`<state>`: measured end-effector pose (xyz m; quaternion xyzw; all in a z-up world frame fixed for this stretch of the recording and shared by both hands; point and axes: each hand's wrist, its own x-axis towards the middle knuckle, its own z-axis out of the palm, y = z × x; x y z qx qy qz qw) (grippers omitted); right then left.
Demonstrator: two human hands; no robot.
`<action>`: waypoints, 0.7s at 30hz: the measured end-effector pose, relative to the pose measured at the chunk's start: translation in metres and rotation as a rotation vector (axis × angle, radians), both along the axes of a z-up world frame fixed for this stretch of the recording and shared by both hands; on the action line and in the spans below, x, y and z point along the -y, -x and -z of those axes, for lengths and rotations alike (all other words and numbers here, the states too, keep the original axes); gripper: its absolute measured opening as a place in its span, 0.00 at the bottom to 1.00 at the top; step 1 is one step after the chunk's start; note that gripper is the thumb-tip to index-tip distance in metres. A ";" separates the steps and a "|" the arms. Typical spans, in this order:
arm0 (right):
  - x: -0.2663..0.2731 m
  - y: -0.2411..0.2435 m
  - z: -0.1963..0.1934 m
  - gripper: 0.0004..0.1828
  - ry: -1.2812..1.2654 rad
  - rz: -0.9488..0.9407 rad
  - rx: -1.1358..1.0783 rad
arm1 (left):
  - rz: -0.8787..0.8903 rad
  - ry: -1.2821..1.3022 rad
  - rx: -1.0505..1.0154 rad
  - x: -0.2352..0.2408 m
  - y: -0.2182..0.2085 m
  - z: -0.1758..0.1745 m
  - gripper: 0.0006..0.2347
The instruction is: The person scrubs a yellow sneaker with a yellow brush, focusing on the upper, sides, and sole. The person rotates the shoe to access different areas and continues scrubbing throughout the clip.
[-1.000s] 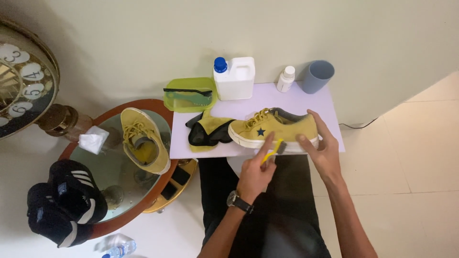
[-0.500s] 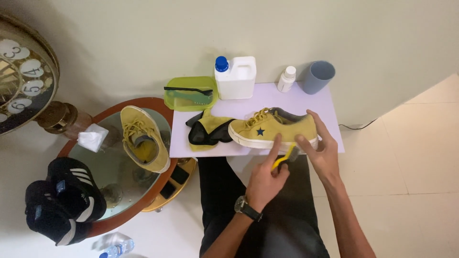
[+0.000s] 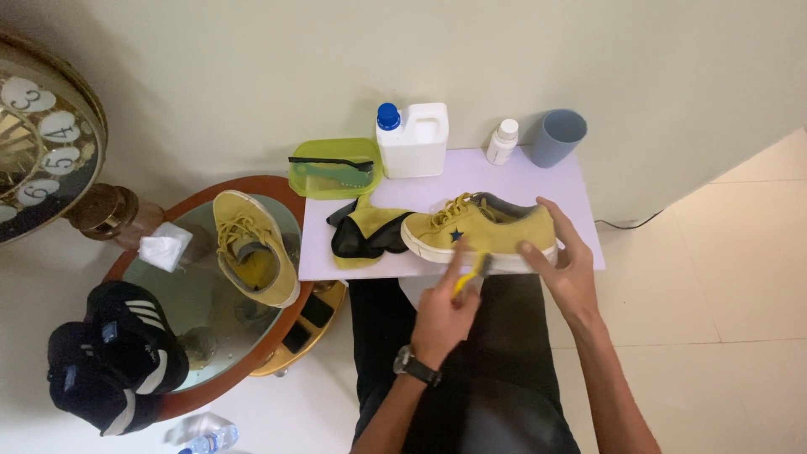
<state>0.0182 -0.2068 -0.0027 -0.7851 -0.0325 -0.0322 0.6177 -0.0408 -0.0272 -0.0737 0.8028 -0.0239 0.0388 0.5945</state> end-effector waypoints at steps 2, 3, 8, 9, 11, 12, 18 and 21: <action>-0.002 0.002 -0.005 0.41 -0.033 -0.014 -0.029 | -0.060 0.031 -0.035 -0.015 -0.003 0.012 0.31; -0.004 0.003 -0.007 0.44 -0.064 -0.032 -0.060 | -0.126 0.065 -0.073 -0.023 -0.004 0.018 0.31; -0.019 0.008 -0.019 0.45 -0.011 -0.002 -0.024 | -0.162 0.200 -0.097 -0.040 -0.010 0.013 0.36; -0.025 0.009 -0.024 0.43 0.026 0.021 0.017 | -0.103 0.219 -0.096 -0.038 -0.009 0.002 0.41; -0.036 0.007 -0.025 0.38 0.068 0.051 0.017 | -0.042 0.189 0.004 -0.026 -0.007 -0.014 0.44; -0.040 0.007 -0.025 0.34 0.112 0.082 0.013 | 0.020 0.161 0.099 -0.019 -0.006 -0.021 0.47; -0.056 0.005 -0.021 0.28 -0.135 -0.044 -0.234 | -0.166 -0.075 0.312 -0.017 -0.028 -0.004 0.50; -0.060 -0.001 -0.031 0.30 -0.335 -0.203 -0.173 | -0.193 -0.036 0.387 -0.035 -0.048 -0.029 0.44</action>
